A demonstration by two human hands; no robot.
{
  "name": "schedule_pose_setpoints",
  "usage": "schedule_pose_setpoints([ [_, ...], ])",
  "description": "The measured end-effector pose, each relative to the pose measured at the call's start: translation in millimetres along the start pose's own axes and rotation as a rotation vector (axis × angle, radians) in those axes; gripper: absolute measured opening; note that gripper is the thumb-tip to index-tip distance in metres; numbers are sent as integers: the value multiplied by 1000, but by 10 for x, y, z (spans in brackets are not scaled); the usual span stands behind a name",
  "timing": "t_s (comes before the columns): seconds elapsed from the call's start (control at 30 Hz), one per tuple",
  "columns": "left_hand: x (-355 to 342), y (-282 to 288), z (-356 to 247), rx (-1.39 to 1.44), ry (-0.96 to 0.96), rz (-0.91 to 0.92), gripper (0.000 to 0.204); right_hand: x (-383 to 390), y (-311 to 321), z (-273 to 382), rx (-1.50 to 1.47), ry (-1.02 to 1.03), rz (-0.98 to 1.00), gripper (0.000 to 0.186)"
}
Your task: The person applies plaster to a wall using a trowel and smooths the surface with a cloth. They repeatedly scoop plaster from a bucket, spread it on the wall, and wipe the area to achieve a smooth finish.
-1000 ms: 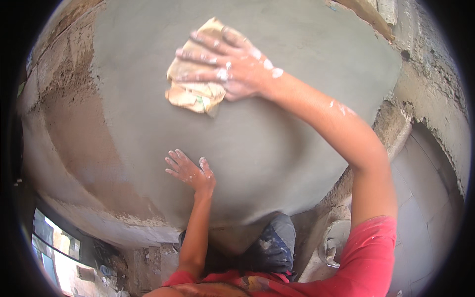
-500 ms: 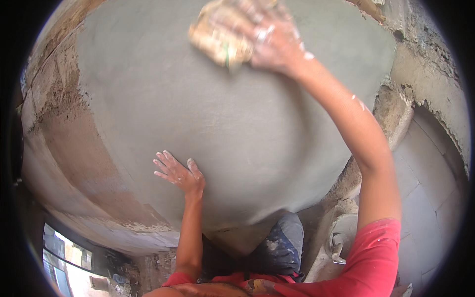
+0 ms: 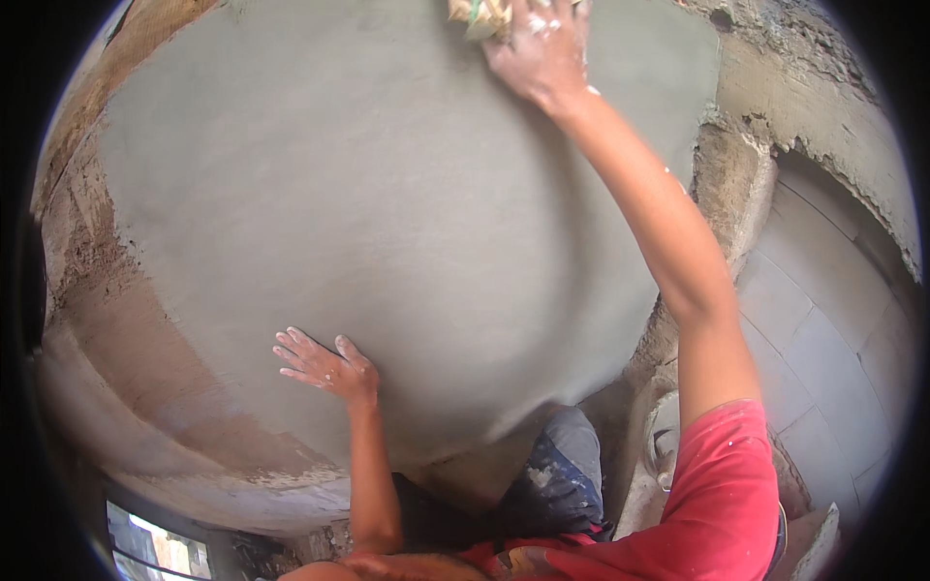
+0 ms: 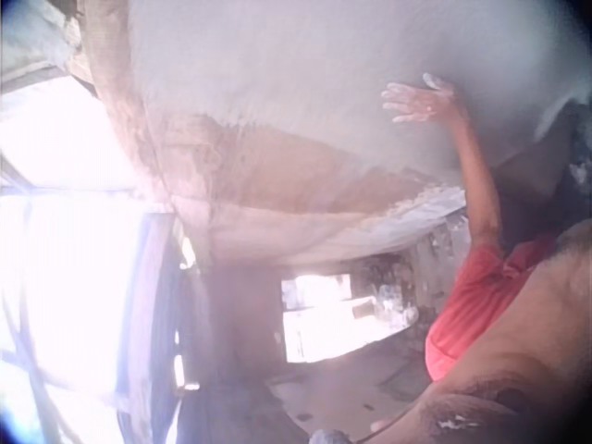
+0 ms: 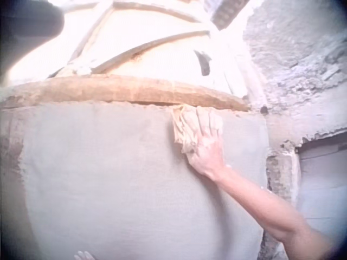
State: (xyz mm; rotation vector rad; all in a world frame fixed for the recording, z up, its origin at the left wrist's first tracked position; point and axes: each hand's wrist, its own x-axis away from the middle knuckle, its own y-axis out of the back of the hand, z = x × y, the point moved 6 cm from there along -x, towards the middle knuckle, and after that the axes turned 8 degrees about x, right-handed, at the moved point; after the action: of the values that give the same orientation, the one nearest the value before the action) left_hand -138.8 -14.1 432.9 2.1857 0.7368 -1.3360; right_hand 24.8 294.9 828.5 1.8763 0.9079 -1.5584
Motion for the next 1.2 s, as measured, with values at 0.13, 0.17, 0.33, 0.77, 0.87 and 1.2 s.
schedule_pose_setpoints([
  [0.13, -45, 125, 152, -11, -1, -13, 81, 1059, 276, 1012, -375, 688, -31, 68],
  [0.17, -44, 116, 119, -11, -21, 2, 81, 1070, 245, 959, -385, 790, -49, 72],
  [0.33, -326, 143, -91, -33, -99, 89, 83, 104, 263, 124, -210, 212, -147, 61],
  [0.77, -2146, 303, -1066, -9, -434, 0, 76, -9, 394, 100, -150, 182, -356, 51],
  [0.87, -2496, 384, -1202, -27, -488, -29, 76, 257, 27, 369, -114, 105, -22, 77],
  [1.2, -2567, 337, -1310, -19, -532, -63, 75, 161, -107, -87, -22, 146, -11, 59],
])
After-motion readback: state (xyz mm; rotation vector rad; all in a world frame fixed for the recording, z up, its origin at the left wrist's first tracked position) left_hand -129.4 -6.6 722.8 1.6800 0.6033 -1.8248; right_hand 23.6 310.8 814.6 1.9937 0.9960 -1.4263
